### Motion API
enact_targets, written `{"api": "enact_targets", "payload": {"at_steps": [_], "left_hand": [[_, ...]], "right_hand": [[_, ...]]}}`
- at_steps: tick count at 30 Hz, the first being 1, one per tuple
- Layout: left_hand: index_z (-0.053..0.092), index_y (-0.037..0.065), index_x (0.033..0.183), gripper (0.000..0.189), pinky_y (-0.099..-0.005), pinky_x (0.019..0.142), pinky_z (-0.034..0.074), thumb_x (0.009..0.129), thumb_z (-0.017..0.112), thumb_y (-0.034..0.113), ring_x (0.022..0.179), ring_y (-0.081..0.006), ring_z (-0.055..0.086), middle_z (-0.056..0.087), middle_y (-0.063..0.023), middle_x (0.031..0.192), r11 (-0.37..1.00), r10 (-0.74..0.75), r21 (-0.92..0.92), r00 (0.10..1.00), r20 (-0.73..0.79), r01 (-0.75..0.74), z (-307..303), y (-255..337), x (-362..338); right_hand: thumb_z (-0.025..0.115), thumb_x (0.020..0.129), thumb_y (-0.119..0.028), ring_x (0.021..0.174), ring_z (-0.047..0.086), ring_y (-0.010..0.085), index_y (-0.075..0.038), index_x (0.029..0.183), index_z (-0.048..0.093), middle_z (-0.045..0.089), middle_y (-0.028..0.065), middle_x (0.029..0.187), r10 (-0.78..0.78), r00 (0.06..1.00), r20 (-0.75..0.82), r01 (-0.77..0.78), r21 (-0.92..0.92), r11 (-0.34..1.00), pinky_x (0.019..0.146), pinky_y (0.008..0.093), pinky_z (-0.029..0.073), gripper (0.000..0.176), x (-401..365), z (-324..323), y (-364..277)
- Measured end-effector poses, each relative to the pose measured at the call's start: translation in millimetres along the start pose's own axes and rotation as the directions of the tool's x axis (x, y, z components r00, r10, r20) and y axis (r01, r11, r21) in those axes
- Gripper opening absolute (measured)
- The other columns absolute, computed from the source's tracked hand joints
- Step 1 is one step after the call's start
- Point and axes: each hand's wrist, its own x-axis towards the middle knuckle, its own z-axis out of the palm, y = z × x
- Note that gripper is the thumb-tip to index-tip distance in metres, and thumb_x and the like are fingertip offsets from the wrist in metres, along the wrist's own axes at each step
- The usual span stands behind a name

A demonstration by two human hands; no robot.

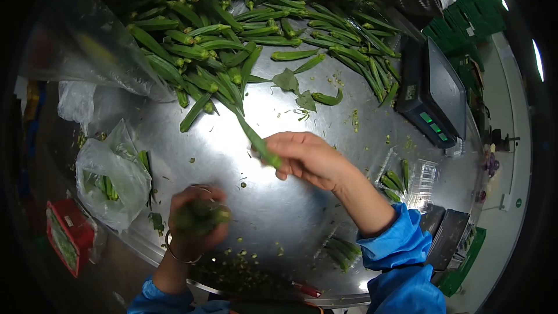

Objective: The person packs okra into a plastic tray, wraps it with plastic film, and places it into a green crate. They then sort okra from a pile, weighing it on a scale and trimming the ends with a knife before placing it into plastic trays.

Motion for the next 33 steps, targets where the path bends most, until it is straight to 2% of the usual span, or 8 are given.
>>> {"api": "enact_targets", "payload": {"at_steps": [4, 6, 9, 15, 19, 24, 28, 33], "left_hand": [[0.051, 0.008, 0.096, 0.044, -0.0441, 0.098, 0.031, 0.060, 0.073, 0.017, 0.108, -0.0276, 0.051, 0.056, -0.0112, 0.112, 0.554, 0.281, 0.726, 0.912, 0.298, -0.408, -6, 4, 24], [0.049, 0.008, 0.099, 0.044, -0.0465, 0.099, 0.030, 0.062, 0.072, 0.012, 0.108, -0.0288, 0.051, 0.057, -0.0108, 0.110, 0.829, 0.231, 0.450, 0.936, 0.267, -0.333, -9, -12, 25], [0.044, 0.005, 0.104, 0.044, -0.0437, 0.093, 0.038, 0.068, 0.068, 0.006, 0.103, -0.0254, 0.054, 0.056, -0.0112, 0.110, 0.997, -0.028, -0.072, 1.000, 0.012, 0.029, -2, -38, -1], [0.043, 0.000, 0.119, 0.052, -0.0425, 0.085, 0.047, 0.072, 0.066, 0.006, 0.097, -0.0306, 0.057, 0.055, -0.0149, 0.109, 0.342, -0.539, -0.804, 0.802, 0.257, 0.487, 4, -29, -19], [0.044, 0.003, 0.119, 0.052, -0.0428, 0.082, 0.048, 0.070, 0.061, -0.004, 0.090, -0.0288, 0.058, 0.055, -0.0134, 0.104, 0.303, -0.520, -0.868, 0.832, 0.194, 0.393, 10, -35, -23], [0.046, 0.003, 0.113, 0.050, -0.0419, 0.081, 0.047, 0.066, 0.054, -0.010, 0.088, -0.0262, 0.056, 0.054, -0.0116, 0.098, 0.361, -0.474, -0.883, 0.874, 0.102, 0.299, 2, -34, -17], [0.049, 0.001, 0.109, 0.044, -0.0396, 0.076, 0.047, 0.069, 0.066, 0.007, 0.085, -0.0239, 0.056, 0.055, -0.0105, 0.096, 0.564, -0.500, -0.734, 0.864, 0.061, 0.378, -1, -38, -21], [0.052, -0.001, 0.100, 0.038, -0.0376, 0.076, 0.048, 0.066, 0.067, 0.007, 0.082, -0.0241, 0.058, 0.057, -0.0105, 0.090, 0.656, -0.559, -0.581, 0.827, 0.053, 0.481, 4, -39, -25]], "right_hand": [[0.056, 0.086, -0.029, 0.066, 0.052, 0.0081, 0.000, 0.099, 0.062, 0.061, 0.0021, 0.081, 0.205, 0.974, 0.096, -0.164, -0.329, 0.930, 0.059, 0.0225, 0.045, 0.032, -9, 21, -3], [0.053, 0.087, -0.032, 0.063, 0.053, 0.0083, -0.001, 0.097, 0.062, 0.060, 0.0023, 0.072, 0.323, 0.942, 0.088, -0.211, -0.589, 0.780, 0.060, 0.0243, 0.045, 0.034, 1, 14, -12], [0.052, 0.084, -0.024, 0.066, 0.059, 0.0203, -0.004, 0.098, 0.061, 0.063, 0.0100, 0.076, -0.389, 0.912, -0.133, 0.026, -0.925, 0.378, 0.067, 0.0326, 0.048, 0.026, 48, -39, -19], [0.058, 0.074, -0.015, 0.087, 0.055, 0.0326, -0.008, 0.101, 0.060, 0.061, 0.0138, 0.097, -0.848, 0.509, 0.147, -0.149, -0.955, -0.255, 0.080, 0.0390, 0.045, 0.028, 126, -113, -65], [0.059, 0.073, -0.019, 0.085, 0.054, 0.0319, -0.006, 0.083, 0.060, 0.058, 0.0137, 0.085, -0.646, 0.763, 0.020, -0.266, -0.901, -0.343, 0.076, 0.0411, 0.044, 0.017, 117, -93, -63], [0.060, 0.075, -0.022, 0.089, 0.054, 0.0342, -0.002, 0.088, 0.061, 0.058, 0.0187, 0.093, -0.557, 0.820, 0.129, 0.258, -0.953, 0.158, 0.081, 0.0423, 0.043, 0.025, 73, -56, -25], [0.062, 0.072, -0.022, 0.094, 0.052, 0.0338, -0.001, 0.102, 0.055, 0.057, 0.0172, 0.101, -0.966, 0.248, 0.071, -0.321, -0.935, -0.151, 0.084, 0.0401, 0.042, 0.038, 78, -171, -82], [0.066, 0.070, -0.028, 0.087, 0.056, 0.0309, -0.002, 0.105, 0.056, 0.060, 0.0141, 0.096, -0.766, 0.567, -0.302, -0.701, -0.666, -0.257, 0.076, 0.0364, 0.045, 0.044, 64, -201, -98]]}}
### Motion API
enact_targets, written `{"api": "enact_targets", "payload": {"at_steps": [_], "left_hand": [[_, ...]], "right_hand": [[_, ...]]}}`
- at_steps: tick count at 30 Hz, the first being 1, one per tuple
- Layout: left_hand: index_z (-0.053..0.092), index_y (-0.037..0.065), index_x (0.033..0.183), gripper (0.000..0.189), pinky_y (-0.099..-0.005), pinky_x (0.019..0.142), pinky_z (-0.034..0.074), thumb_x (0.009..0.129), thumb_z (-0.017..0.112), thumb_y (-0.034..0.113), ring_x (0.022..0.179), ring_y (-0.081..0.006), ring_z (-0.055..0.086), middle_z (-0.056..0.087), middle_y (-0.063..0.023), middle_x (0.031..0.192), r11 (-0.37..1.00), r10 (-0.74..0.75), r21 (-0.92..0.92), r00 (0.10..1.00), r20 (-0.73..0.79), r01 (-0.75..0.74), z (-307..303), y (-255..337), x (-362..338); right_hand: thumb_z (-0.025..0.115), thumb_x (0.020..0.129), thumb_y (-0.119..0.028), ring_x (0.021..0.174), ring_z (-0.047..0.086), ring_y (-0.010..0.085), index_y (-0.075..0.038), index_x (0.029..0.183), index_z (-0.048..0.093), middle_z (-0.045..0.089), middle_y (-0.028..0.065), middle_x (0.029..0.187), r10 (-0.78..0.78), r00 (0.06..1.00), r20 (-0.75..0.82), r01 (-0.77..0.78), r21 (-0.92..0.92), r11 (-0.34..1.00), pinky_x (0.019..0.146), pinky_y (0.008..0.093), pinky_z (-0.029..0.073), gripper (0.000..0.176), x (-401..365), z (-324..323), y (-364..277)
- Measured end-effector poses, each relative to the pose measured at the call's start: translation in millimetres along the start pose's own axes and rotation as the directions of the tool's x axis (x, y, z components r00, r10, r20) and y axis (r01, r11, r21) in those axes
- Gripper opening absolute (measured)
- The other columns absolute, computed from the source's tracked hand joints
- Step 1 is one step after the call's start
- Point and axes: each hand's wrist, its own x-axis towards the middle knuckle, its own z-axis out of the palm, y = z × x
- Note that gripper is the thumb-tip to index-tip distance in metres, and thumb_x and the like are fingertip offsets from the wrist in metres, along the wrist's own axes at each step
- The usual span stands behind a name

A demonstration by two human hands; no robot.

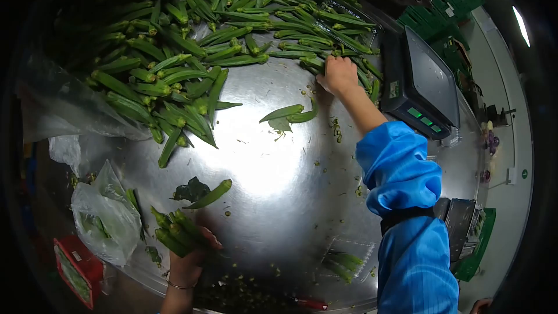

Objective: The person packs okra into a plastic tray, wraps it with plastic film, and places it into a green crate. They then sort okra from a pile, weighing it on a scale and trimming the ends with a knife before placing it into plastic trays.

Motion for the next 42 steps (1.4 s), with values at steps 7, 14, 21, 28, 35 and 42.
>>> {"api": "enact_targets", "payload": {"at_steps": [7, 14, 21, 28, 35, 42], "left_hand": [[0.050, -0.003, 0.107, 0.038, -0.0373, 0.084, 0.047, 0.070, 0.060, -0.004, 0.092, -0.0244, 0.058, 0.058, -0.0120, 0.100, 0.995, -0.013, -0.102, 1.000, 0.011, 0.014, 21, 2, 7], [0.043, -0.005, 0.116, 0.039, -0.0426, 0.088, 0.045, 0.078, 0.051, -0.001, 0.103, -0.0280, 0.053, 0.052, -0.0157, 0.113, 0.988, 0.056, -0.147, 0.990, 0.127, -0.037, 60, 20, 27], [0.044, -0.004, 0.117, 0.040, -0.0401, 0.087, 0.046, 0.078, 0.052, -0.002, 0.102, -0.0252, 0.054, 0.052, -0.0148, 0.113, 0.980, 0.076, -0.187, 0.994, 0.075, -0.061, 53, 16, 3], [0.046, -0.003, 0.114, 0.037, -0.0379, 0.087, 0.046, 0.078, 0.054, -0.003, 0.101, -0.0261, 0.055, 0.053, -0.0146, 0.112, 0.975, 0.144, -0.166, 0.989, -0.030, -0.147, 24, 12, -18], [0.045, -0.002, 0.117, 0.042, -0.0350, 0.087, 0.046, 0.076, 0.056, -0.005, 0.104, -0.0226, 0.054, 0.054, -0.0125, 0.112, 0.975, 0.186, -0.120, 0.982, -0.008, -0.186, 26, 6, -20], [0.045, 0.003, 0.116, 0.047, -0.0345, 0.081, 0.047, 0.072, 0.063, 0.003, 0.093, -0.0191, 0.055, 0.053, -0.0070, 0.106, 0.930, 0.206, -0.315, 0.978, 0.016, -0.190, -2, -19, -18]], "right_hand": [[0.058, 0.083, -0.023, 0.063, 0.057, 0.0121, -0.003, 0.098, 0.060, 0.062, 0.0046, 0.082, -0.479, 0.677, 0.559, -0.715, 0.655, -0.246, 0.057, 0.0235, 0.048, 0.025, -80, -46, -2], [0.055, 0.082, -0.022, 0.092, 0.058, 0.0232, 0.000, 0.116, 0.048, 0.057, 0.0162, 0.105, -0.752, 0.658, 0.038, -0.748, 0.149, -0.647, 0.081, 0.0372, 0.048, 0.040, -161, -68, -42], [0.055, 0.084, -0.022, 0.098, 0.056, 0.0263, -0.004, 0.120, 0.043, 0.052, 0.0182, 0.111, -0.691, 0.720, 0.057, -0.672, 0.307, -0.674, 0.084, 0.0423, 0.048, 0.042, -182, -107, -60], [0.051, 0.087, -0.022, 0.119, 0.042, 0.0233, -0.005, 0.120, 0.049, 0.045, 0.0128, 0.128, -0.394, 0.872, 0.291, -0.438, 0.822, -0.364, 0.099, 0.0405, 0.032, 0.037, -187, -114, -65], [0.053, 0.086, -0.024, 0.114, 0.045, 0.0250, 0.004, 0.117, 0.048, 0.049, 0.0187, 0.121, -0.523, 0.689, 0.502, -0.547, 0.833, 0.079, 0.098, 0.0339, 0.032, 0.042, -225, -151, -113], [0.057, 0.084, -0.034, 0.111, 0.047, 0.0256, -0.001, 0.121, 0.045, 0.052, 0.0167, 0.115, -0.386, 0.879, 0.282, -0.213, 0.954, 0.211, 0.099, 0.0371, 0.030, 0.052, -277, -155, -194]]}}
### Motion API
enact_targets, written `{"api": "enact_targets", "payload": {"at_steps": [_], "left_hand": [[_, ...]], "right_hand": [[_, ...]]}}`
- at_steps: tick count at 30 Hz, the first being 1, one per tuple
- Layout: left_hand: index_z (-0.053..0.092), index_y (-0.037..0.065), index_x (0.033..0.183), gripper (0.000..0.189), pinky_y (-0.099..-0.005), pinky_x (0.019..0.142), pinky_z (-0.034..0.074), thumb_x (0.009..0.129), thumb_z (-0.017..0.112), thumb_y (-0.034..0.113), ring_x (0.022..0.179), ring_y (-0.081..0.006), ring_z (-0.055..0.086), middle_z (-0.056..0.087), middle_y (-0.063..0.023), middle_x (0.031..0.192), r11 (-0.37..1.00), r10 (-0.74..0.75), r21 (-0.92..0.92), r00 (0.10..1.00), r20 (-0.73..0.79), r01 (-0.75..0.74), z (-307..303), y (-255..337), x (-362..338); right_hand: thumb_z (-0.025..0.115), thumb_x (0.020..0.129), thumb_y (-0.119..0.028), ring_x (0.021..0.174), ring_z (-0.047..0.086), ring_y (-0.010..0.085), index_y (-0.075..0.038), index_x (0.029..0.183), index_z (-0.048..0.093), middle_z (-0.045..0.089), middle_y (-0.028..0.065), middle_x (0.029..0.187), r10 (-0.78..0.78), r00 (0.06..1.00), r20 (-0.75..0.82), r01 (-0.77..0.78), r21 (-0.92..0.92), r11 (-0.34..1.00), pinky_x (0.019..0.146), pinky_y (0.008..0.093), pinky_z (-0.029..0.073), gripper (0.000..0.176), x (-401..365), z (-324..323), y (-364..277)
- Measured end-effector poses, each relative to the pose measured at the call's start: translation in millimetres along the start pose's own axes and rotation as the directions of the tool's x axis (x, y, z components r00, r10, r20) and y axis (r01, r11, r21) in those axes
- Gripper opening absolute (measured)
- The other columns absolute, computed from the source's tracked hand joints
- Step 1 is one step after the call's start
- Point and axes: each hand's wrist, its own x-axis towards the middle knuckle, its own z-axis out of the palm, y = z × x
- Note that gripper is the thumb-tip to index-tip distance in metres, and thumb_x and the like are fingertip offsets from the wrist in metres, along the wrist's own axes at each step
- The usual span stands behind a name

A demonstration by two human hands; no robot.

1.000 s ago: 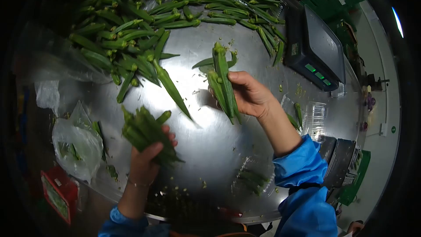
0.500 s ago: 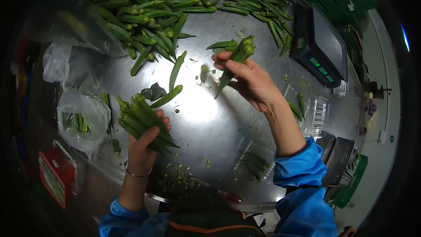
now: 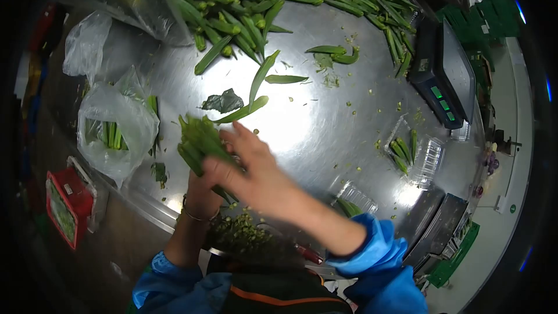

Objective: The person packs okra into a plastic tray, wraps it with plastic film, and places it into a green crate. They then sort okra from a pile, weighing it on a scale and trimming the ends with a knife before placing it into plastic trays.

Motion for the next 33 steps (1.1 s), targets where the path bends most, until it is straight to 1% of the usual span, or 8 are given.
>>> {"api": "enact_targets", "payload": {"at_steps": [1, 8, 11, 15, 19, 21, 27, 33], "left_hand": [[0.045, 0.003, 0.116, 0.047, -0.0345, 0.081, 0.047, 0.072, 0.063, 0.003, 0.093, -0.0191, 0.055, 0.053, -0.0070, 0.106, 1.000, -0.001, 0.000, 1.000, -0.012, 0.001, -6, 3, -3], [0.041, 0.002, 0.121, 0.046, -0.0375, 0.083, 0.049, 0.077, 0.050, -0.009, 0.096, -0.0244, 0.057, 0.052, -0.0130, 0.113, 0.993, 0.017, -0.117, 0.992, 0.122, -0.003, -18, 12, 9], [0.042, 0.001, 0.121, 0.046, -0.0377, 0.084, 0.048, 0.077, 0.050, -0.009, 0.097, -0.0245, 0.057, 0.051, -0.0135, 0.115, 0.996, 0.058, -0.077, 0.991, 0.122, -0.049, -9, 20, 11], [0.046, -0.001, 0.117, 0.042, -0.0360, 0.087, 0.047, 0.077, 0.054, -0.006, 0.098, -0.0224, 0.056, 0.054, -0.0123, 0.112, 0.999, 0.052, -0.012, 0.987, 0.153, -0.051, 6, 28, 14], [0.045, -0.001, 0.117, 0.044, -0.0343, 0.086, 0.046, 0.075, 0.055, -0.003, 0.097, -0.0219, 0.057, 0.055, -0.0114, 0.110, 0.994, -0.006, 0.108, 0.987, 0.162, -0.011, 21, 30, 14], [0.047, -0.003, 0.114, 0.040, -0.0318, 0.086, 0.045, 0.076, 0.056, -0.003, 0.096, -0.0197, 0.057, 0.055, -0.0112, 0.109, 0.991, -0.003, 0.131, 0.987, 0.163, -0.019, 29, 29, 11], [0.057, 0.001, 0.103, 0.028, -0.0238, 0.076, 0.046, 0.076, 0.064, 0.003, 0.089, -0.0111, 0.057, 0.061, -0.0030, 0.095, 0.860, 0.092, 0.484, 0.982, 0.163, -0.161, 32, 26, -14], [0.050, 0.001, 0.112, 0.038, -0.0274, 0.078, 0.048, 0.076, 0.061, 0.000, 0.087, -0.0132, 0.058, 0.059, -0.0065, 0.100, 0.857, 0.111, 0.509, 0.993, -0.038, -0.076, -30, 38, -91]], "right_hand": [[0.058, 0.083, -0.032, 0.109, 0.048, 0.0272, -0.001, 0.120, 0.046, 0.053, 0.0169, 0.114, 0.181, 0.974, 0.133, -0.206, 0.202, 0.958, 0.098, 0.0387, 0.030, 0.050, 13, -10, -9], [0.063, 0.077, -0.022, 0.079, 0.052, 0.0162, -0.001, 0.115, 0.048, 0.060, 0.0058, 0.084, -0.359, 0.897, -0.258, 0.000, -0.812, 0.583, 0.072, 0.0311, 0.040, 0.046, 105, -14, 78], [0.061, 0.077, -0.013, 0.075, 0.050, 0.0117, -0.001, 0.116, 0.047, 0.058, 0.0040, 0.084, 0.105, 0.961, -0.257, -0.114, -0.019, 0.993, 0.070, 0.0275, 0.040, 0.043, 92, -21, 84], [0.062, 0.072, -0.009, 0.073, 0.050, 0.0113, 0.001, 0.107, 0.053, 0.056, 0.0038, 0.081, 0.135, 0.989, -0.066, -0.111, 0.284, 0.952, 0.071, 0.0238, 0.041, 0.038, 32, -25, 68], [0.064, 0.076, -0.009, 0.084, 0.047, 0.0079, -0.004, 0.108, 0.055, 0.055, -0.0002, 0.093, -0.179, 0.975, -0.130, 0.144, -0.240, 0.960, 0.075, 0.0224, 0.040, 0.034, -7, -31, 37], [0.064, 0.078, -0.008, 0.083, 0.047, 0.0075, -0.004, 0.109, 0.054, 0.054, -0.0009, 0.092, -0.074, 0.986, -0.151, 0.110, 0.246, 0.963, 0.075, 0.0216, 0.040, 0.033, -20, -27, 12], [0.063, 0.080, -0.008, 0.072, 0.048, 0.0050, -0.004, 0.105, 0.054, 0.055, -0.0036, 0.082, 0.075, 0.994, -0.079, -0.033, 0.434, 0.900, 0.067, 0.0180, 0.040, 0.026, -21, -14, 2], [0.062, 0.080, -0.017, 0.083, 0.052, 0.0180, -0.004, 0.112, 0.053, 0.053, 0.0104, 0.095, -0.101, 0.982, 0.160, 0.144, -0.283, 0.948, 0.073, 0.0276, 0.043, 0.037, -30, 1, 22]]}}
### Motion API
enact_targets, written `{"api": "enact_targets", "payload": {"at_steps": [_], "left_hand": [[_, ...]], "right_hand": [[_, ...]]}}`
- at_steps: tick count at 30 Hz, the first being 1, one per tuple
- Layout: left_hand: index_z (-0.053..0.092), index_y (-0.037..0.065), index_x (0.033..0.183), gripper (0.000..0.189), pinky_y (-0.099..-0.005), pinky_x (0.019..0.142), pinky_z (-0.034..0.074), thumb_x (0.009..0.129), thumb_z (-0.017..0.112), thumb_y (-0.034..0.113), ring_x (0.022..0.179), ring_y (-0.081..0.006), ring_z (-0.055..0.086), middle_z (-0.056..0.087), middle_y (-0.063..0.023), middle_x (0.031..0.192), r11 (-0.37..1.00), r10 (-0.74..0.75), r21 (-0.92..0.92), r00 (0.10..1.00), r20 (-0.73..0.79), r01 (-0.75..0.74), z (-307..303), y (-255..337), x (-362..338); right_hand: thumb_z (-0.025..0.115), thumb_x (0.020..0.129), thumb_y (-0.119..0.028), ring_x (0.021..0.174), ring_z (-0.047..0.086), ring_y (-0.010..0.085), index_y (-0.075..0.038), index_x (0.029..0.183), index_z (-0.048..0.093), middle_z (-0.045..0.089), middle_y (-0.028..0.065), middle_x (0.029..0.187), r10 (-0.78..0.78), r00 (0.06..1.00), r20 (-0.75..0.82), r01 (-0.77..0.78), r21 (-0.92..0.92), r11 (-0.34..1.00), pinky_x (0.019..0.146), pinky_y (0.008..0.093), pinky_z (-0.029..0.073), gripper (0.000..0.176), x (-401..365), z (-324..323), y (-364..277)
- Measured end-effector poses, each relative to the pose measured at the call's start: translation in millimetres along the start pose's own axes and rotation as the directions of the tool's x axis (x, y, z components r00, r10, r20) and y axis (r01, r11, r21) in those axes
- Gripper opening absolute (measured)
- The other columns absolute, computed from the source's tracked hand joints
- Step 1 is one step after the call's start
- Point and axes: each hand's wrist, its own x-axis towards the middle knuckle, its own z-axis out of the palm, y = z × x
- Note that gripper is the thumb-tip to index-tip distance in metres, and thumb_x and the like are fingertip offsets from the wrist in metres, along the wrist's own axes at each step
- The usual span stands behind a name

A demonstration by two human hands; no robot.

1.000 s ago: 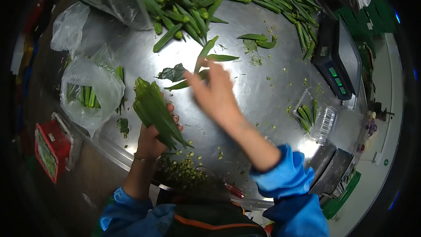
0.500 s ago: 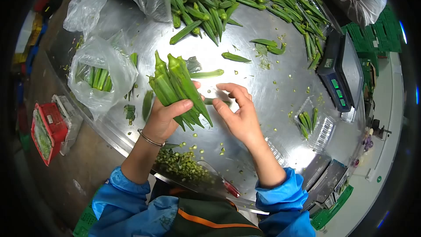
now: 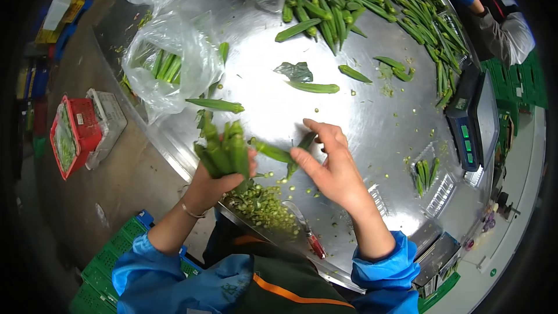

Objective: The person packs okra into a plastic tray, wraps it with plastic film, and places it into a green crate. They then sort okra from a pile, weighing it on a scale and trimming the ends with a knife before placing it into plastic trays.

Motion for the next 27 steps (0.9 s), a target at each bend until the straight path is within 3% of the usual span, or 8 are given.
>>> {"api": "enact_targets", "payload": {"at_steps": [2, 6, 11, 14, 18, 23, 25, 27], "left_hand": [[0.049, 0.001, 0.113, 0.039, -0.0319, 0.080, 0.048, 0.076, 0.058, -0.003, 0.087, -0.0183, 0.059, 0.059, -0.0102, 0.099, 0.889, -0.165, -0.422, 0.984, 0.070, 0.179, -20, -5, -21], [0.051, -0.003, 0.108, 0.037, -0.0337, 0.079, 0.048, 0.073, 0.061, -0.003, 0.085, -0.0204, 0.060, 0.059, -0.0115, 0.096, 0.825, -0.267, -0.496, 0.960, 0.080, 0.271, -38, -11, -37], [0.052, -0.003, 0.107, 0.038, -0.0334, 0.081, 0.048, 0.072, 0.064, -0.002, 0.090, -0.0205, 0.060, 0.060, -0.0114, 0.099, 0.928, -0.180, -0.310, 0.977, 0.110, 0.206, -31, -15, -37], [0.040, 0.002, 0.121, 0.055, -0.0347, 0.083, 0.048, 0.072, 0.064, -0.003, 0.094, -0.0213, 0.060, 0.059, -0.0132, 0.105, 0.924, -0.205, -0.291, 0.964, 0.171, 0.248, -36, -22, -33], [0.038, 0.004, 0.123, 0.059, -0.0353, 0.084, 0.048, 0.071, 0.065, -0.003, 0.093, -0.0209, 0.060, 0.059, -0.0131, 0.106, 0.973, -0.206, -0.050, 0.945, 0.254, 0.225, -28, -9, -19], [0.042, 0.002, 0.119, 0.055, -0.0337, 0.082, 0.049, 0.070, 0.067, -0.002, 0.091, -0.0201, 0.061, 0.061, -0.0126, 0.103, 0.940, -0.260, -0.184, 0.951, 0.165, 0.289, -27, -10, -12], [0.044, 0.002, 0.119, 0.054, -0.0333, 0.083, 0.048, 0.071, 0.067, -0.001, 0.093, -0.0192, 0.060, 0.061, -0.0114, 0.104, 0.958, -0.286, 0.042, 0.949, 0.134, 0.283, -24, -11, 0], [0.043, 0.002, 0.120, 0.055, -0.0330, 0.083, 0.048, 0.071, 0.067, -0.001, 0.094, -0.0186, 0.060, 0.061, -0.0109, 0.104, 0.949, -0.298, -0.052, 0.938, 0.176, 0.311, -15, -9, 13]], "right_hand": [[0.062, 0.079, -0.016, 0.081, 0.052, 0.0199, -0.004, 0.110, 0.054, 0.054, 0.0106, 0.093, -0.035, 0.997, -0.073, 0.042, 0.089, 0.995, 0.074, 0.0293, 0.043, 0.034, 16, 11, -4], [0.059, 0.076, -0.011, 0.088, 0.052, 0.0328, -0.005, 0.103, 0.055, 0.054, 0.0154, 0.096, -0.321, 0.945, 0.064, 0.326, -0.081, 0.942, 0.080, 0.0385, 0.041, 0.028, 66, 58, -15], [0.062, 0.071, -0.010, 0.102, 0.044, 0.0329, -0.007, 0.109, 0.051, 0.049, 0.0150, 0.109, -0.439, 0.867, -0.236, 0.357, -0.319, 0.878, 0.088, 0.0390, 0.035, 0.040, 115, 78, -5], [0.062, 0.069, -0.013, 0.111, 0.038, 0.0354, -0.012, 0.119, 0.046, 0.041, 0.0170, 0.122, -0.514, 0.742, -0.430, 0.189, -0.601, 0.776, 0.094, 0.0446, 0.030, 0.053, 170, 24, 19], [0.059, 0.075, -0.023, 0.123, 0.029, 0.0343, -0.028, 0.125, 0.045, 0.029, 0.0121, 0.138, -0.435, 0.863, -0.257, -0.052, -0.902, 0.429, 0.099, 0.0477, 0.024, 0.052, 209, -66, 60], [0.062, 0.070, -0.019, 0.118, 0.035, 0.0338, -0.024, 0.108, 0.060, 0.040, 0.0135, 0.130, -0.351, 0.787, -0.507, -0.290, -0.806, 0.515, 0.097, 0.0472, 0.026, 0.038, 182, -128, 116], [0.062, 0.071, -0.020, 0.119, 0.035, 0.0346, -0.023, 0.110, 0.059, 0.038, 0.0147, 0.132, -0.428, 0.773, -0.468, -0.162, -0.798, 0.580, 0.097, 0.0473, 0.027, 0.040, 176, -118, 109], [0.063, 0.070, -0.023, 0.120, 0.034, 0.0367, -0.020, 0.112, 0.056, 0.035, 0.0174, 0.133, -0.552, 0.754, -0.356, 0.125, -0.747, 0.653, 0.097, 0.0484, 0.027, 0.042, 178, -91, 80]]}}
